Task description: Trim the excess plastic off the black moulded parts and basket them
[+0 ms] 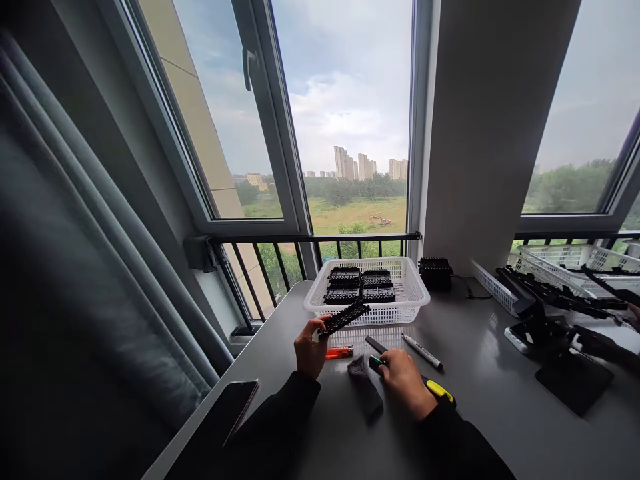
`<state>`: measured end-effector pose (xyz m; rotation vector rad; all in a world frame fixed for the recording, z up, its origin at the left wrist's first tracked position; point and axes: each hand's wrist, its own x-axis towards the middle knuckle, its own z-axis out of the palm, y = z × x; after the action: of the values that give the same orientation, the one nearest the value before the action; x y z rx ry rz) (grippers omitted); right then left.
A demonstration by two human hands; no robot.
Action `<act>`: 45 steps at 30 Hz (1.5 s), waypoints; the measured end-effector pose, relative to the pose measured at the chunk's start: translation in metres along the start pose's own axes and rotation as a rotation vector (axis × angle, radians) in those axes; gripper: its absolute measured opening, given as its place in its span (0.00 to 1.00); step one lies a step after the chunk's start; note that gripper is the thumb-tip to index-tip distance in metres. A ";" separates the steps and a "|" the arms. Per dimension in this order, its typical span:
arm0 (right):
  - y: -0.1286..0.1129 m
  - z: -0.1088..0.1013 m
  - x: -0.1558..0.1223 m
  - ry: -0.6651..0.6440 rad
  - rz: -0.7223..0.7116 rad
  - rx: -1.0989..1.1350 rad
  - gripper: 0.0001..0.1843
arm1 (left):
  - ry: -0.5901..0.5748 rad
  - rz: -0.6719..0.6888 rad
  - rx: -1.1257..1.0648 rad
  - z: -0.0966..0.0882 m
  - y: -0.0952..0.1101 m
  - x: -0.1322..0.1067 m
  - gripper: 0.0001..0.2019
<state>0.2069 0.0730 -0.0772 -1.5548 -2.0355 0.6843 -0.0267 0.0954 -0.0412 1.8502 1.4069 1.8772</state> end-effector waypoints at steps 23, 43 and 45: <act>0.003 -0.013 0.015 0.195 0.074 0.973 0.29 | -0.221 -0.143 -0.421 0.020 0.003 -0.018 0.09; 0.032 -0.047 -0.011 -0.056 0.173 -0.047 0.20 | -0.256 -0.644 -0.549 0.024 0.002 -0.017 0.30; 0.035 -0.042 -0.009 -0.048 0.170 -0.029 0.19 | -0.243 -0.643 -0.574 0.025 0.003 -0.017 0.31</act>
<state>0.2614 0.0759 -0.0685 -1.7588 -1.9710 0.7656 -0.0006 0.0945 -0.0561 1.1239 1.0495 1.4534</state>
